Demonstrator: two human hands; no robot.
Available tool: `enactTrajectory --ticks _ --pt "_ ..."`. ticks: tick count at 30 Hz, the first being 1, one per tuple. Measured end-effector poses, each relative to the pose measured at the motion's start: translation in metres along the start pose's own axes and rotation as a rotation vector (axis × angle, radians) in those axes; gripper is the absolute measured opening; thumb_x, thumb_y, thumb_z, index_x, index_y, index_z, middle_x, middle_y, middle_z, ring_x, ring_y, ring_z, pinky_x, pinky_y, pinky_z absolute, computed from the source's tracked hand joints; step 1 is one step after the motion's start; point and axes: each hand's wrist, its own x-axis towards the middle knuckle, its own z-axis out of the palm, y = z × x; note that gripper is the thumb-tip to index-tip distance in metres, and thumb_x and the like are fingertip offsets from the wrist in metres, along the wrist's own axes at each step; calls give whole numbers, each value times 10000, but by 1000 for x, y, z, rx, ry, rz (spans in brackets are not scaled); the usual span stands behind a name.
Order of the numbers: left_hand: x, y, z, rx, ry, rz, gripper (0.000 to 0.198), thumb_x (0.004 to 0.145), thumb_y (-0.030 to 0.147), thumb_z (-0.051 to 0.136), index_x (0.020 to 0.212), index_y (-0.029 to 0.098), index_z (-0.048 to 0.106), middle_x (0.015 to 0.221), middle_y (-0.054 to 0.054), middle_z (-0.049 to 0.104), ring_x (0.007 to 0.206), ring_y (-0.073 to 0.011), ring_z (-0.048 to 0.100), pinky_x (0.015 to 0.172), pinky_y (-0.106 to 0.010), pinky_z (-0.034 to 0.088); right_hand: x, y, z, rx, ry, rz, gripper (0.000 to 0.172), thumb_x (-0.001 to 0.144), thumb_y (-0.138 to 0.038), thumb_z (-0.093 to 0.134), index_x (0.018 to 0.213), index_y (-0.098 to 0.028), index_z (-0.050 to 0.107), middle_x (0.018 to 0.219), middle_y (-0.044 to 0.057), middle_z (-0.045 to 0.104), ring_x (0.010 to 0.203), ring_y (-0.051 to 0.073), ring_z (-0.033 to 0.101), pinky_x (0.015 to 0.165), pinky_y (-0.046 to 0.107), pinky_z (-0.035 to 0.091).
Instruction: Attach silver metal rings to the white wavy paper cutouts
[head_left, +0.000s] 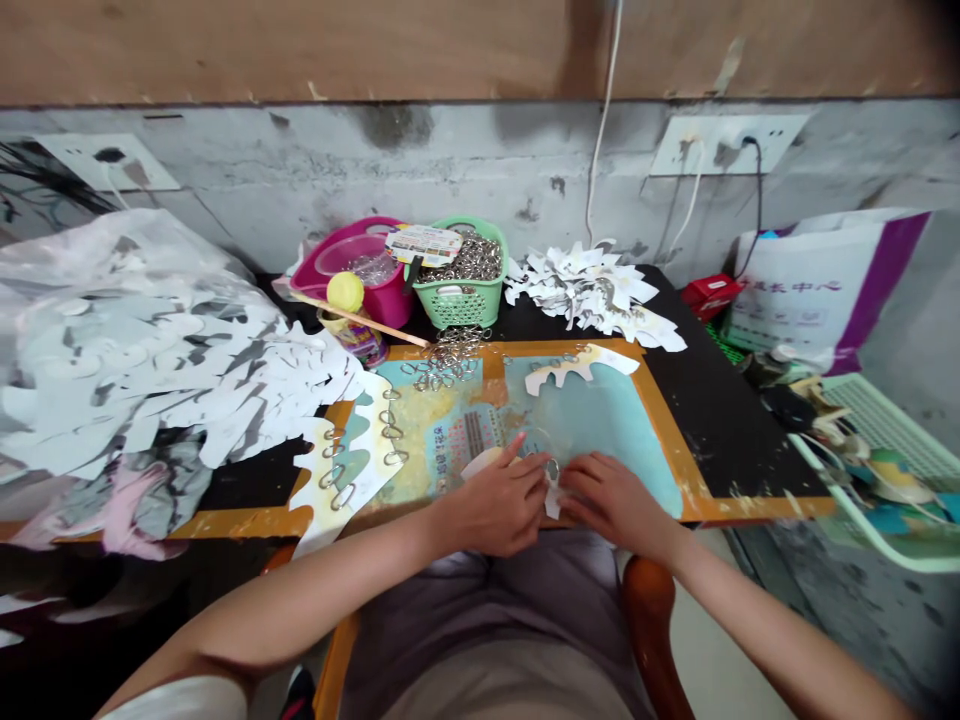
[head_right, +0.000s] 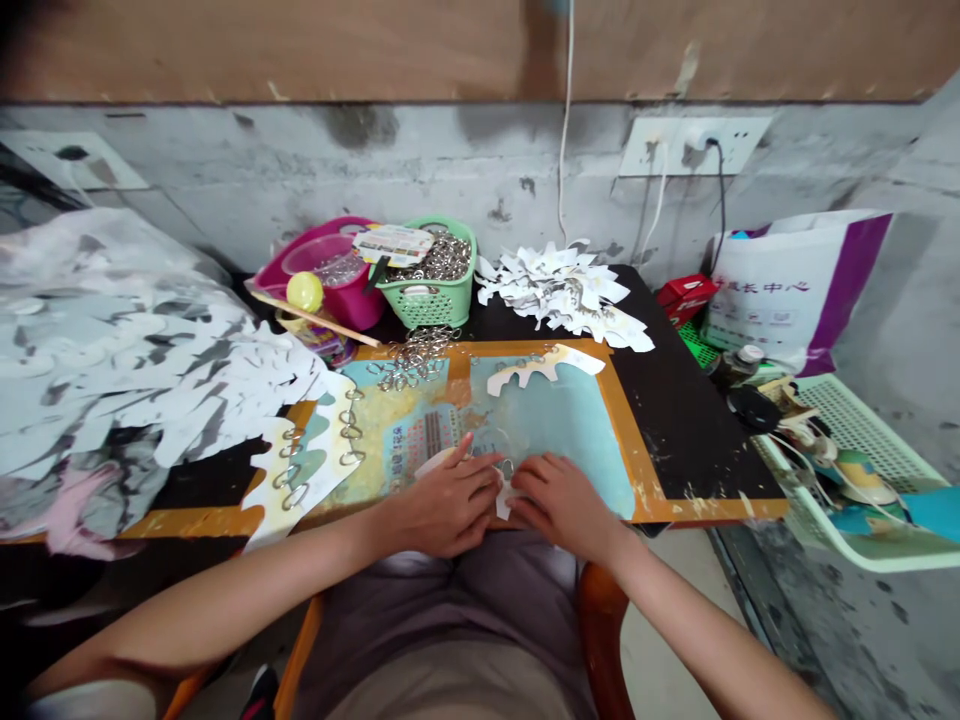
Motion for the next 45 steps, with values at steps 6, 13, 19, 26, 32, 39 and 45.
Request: enactTrajectory --ticks 6,13,19,26,32,39,45 --pt "-9 13 -2 -8 19 -212 356 930 320 480 1214 148 609 1267 -158 589 1356 -317 389 1165 -667 -1 7 3 6 115 228 222 186 932 -256 586 1107 -192 584 1235 129 517 967 246 547 866 399 465" --pt "-22 44 5 -213 322 -501 322 902 252 517 1203 215 625 1260 -148 571 1278 -341 450 1110 -685 194 14 -11 9 282 98 283 96 864 -240 633 855 -200 547 910 45 604 890 233 531 797 360 428" --pt "-17 84 4 -1140 573 -1006 260 891 414 590 959 165 618 864 -67 646 785 -192 620 667 -298 517 21 -29 -17 849 54 321 245 867 -390 670 829 -192 532 921 38 588 878 194 551 777 293 450" --pt "18 64 1 -1713 910 -1116 383 727 491 772 756 130 646 644 13 590 565 -86 502 526 -191 417 32 -51 -15 984 78 292 282 850 -416 716 836 -186 553 949 43 579 861 182 538 766 283 447" --pt "14 54 -7 -1634 881 -1102 371 636 441 837 637 130 635 603 10 609 565 -104 521 558 -218 433 32 -53 -21 923 -16 340 294 872 -457 689 847 -182 589 765 -12 535 708 142 464 631 237 372" --pt "3 50 -5 -1646 881 -1110 386 676 496 802 654 141 652 597 6 598 542 -101 503 524 -227 418 34 -58 -21 1182 -50 273 349 882 -460 676 707 -176 575 748 9 524 720 154 460 644 259 348" --pt "10 61 -10 -1742 984 -1095 393 633 513 794 623 192 568 589 16 532 577 -123 505 562 -269 480 35 -68 -3 1439 64 270 362 739 -482 799 643 -181 622 746 20 550 700 166 505 635 271 390"
